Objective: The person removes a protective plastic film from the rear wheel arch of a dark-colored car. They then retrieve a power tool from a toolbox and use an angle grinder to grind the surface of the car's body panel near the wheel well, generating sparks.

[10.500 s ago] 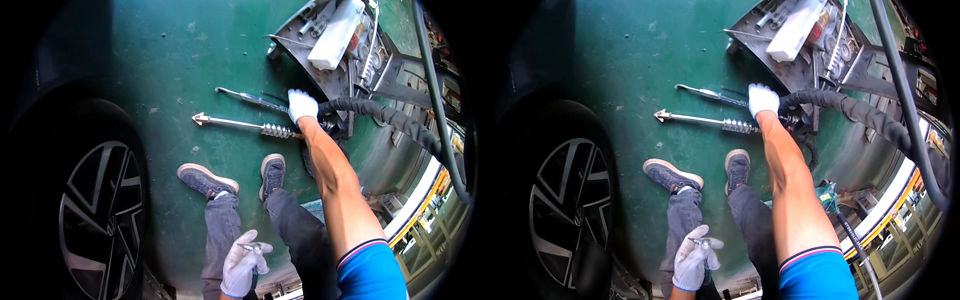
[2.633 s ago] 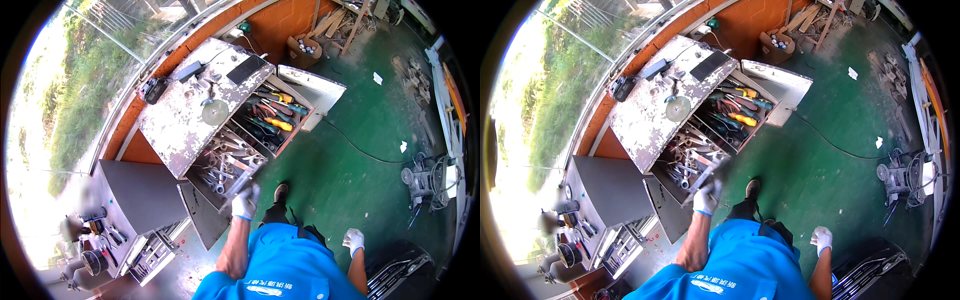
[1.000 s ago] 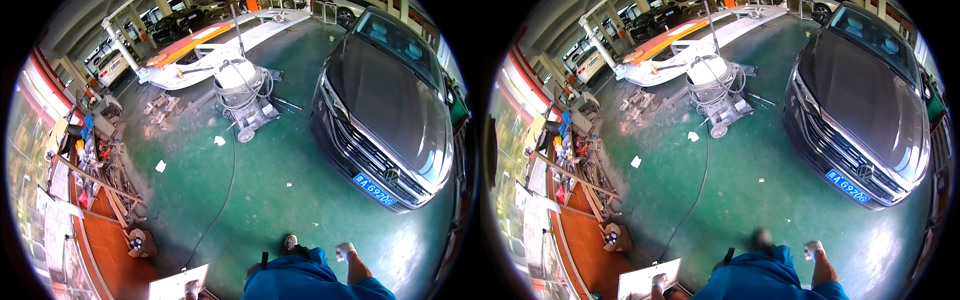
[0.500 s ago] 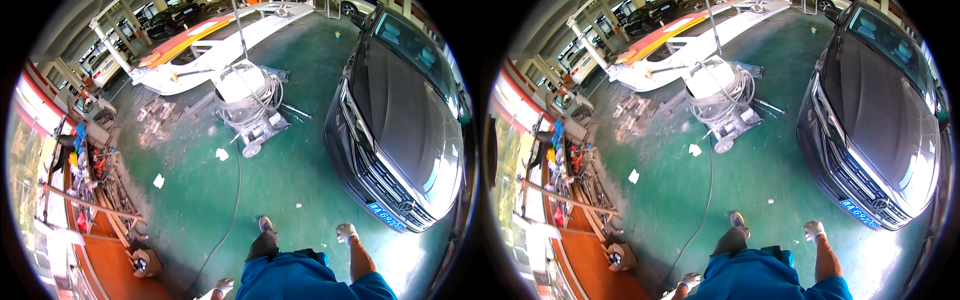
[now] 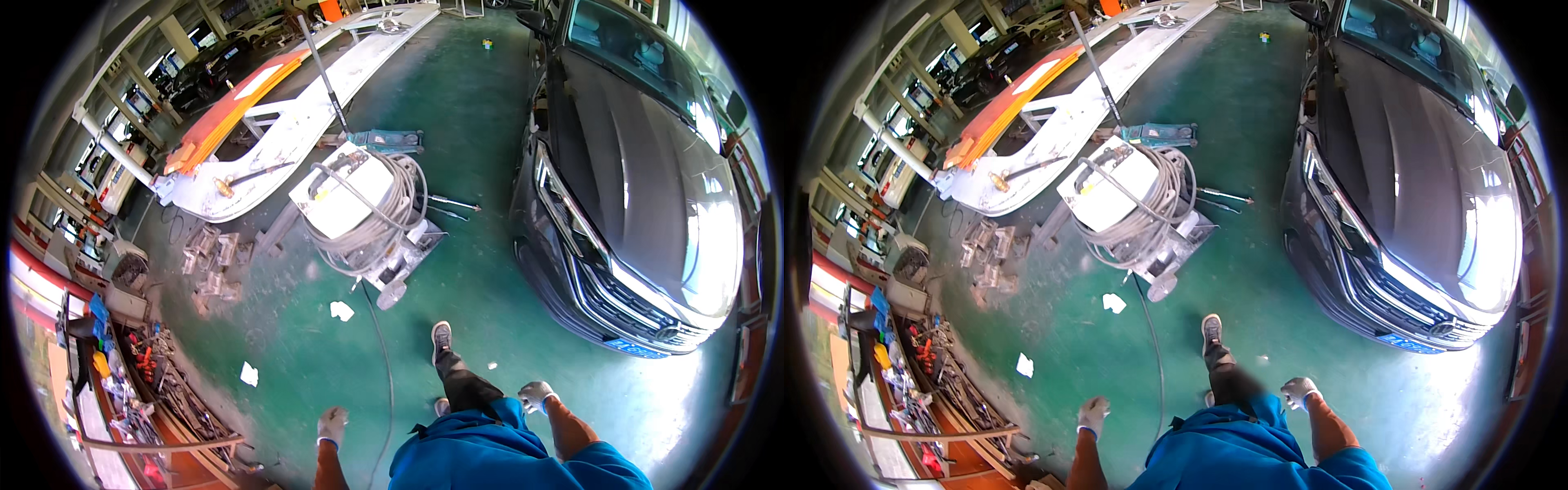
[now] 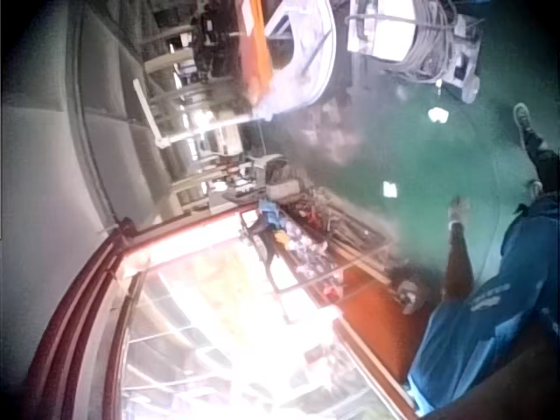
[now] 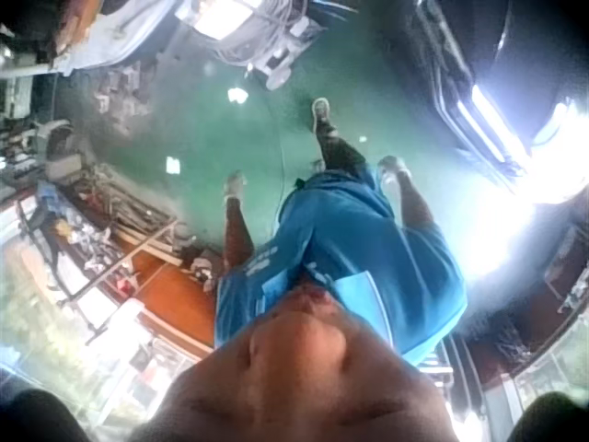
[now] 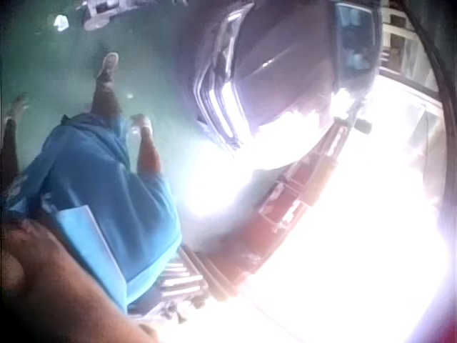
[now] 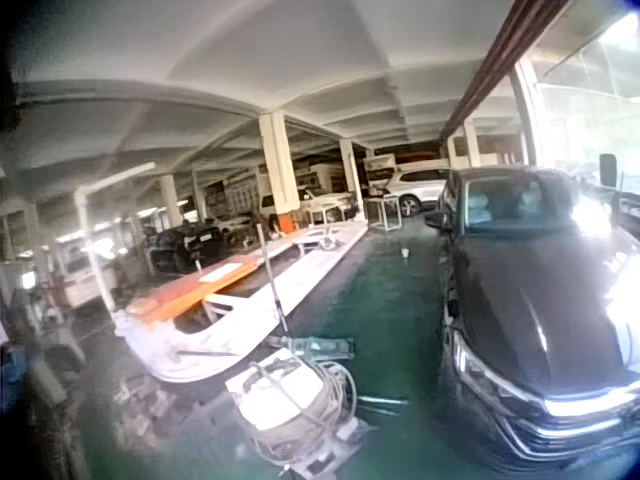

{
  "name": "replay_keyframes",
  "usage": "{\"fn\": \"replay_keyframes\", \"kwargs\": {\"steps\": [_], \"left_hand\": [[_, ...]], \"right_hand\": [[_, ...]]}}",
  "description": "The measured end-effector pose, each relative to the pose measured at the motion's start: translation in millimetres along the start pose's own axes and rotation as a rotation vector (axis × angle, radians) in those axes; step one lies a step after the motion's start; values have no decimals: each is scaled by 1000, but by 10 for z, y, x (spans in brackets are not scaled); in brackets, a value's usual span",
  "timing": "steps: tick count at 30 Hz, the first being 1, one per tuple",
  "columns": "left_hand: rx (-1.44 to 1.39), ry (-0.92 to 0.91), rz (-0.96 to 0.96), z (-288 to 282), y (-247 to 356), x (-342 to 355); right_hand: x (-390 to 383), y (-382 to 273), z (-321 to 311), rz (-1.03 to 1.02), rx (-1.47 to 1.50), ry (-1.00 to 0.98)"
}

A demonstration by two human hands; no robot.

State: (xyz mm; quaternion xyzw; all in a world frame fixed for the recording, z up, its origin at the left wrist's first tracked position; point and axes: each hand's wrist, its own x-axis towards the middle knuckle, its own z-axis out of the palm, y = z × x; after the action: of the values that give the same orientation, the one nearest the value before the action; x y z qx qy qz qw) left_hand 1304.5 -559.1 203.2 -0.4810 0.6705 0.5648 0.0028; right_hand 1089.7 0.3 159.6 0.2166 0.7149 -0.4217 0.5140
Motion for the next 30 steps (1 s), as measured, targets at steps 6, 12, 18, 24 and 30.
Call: {"fn": "replay_keyframes", "kwargs": {"steps": [6,12,18,24,30], "left_hand": [[422,-193,79,264,320,642],[-29,-214,-379,190,289,717],[667,-273,-27,-6,227,924],[242,-121,-204,209,662,1921],[199,-112,193,663,2656,2237]], "right_hand": [[1156,-1028,-113,-191,-124,10],[2010,-2357,-293,-369,-239,72],[1842,-3248,-408,-228,293,-67],[2310,-2838,-640,-200,-108,-20],[1773,-2922,-509,-271,-318,62]]}}
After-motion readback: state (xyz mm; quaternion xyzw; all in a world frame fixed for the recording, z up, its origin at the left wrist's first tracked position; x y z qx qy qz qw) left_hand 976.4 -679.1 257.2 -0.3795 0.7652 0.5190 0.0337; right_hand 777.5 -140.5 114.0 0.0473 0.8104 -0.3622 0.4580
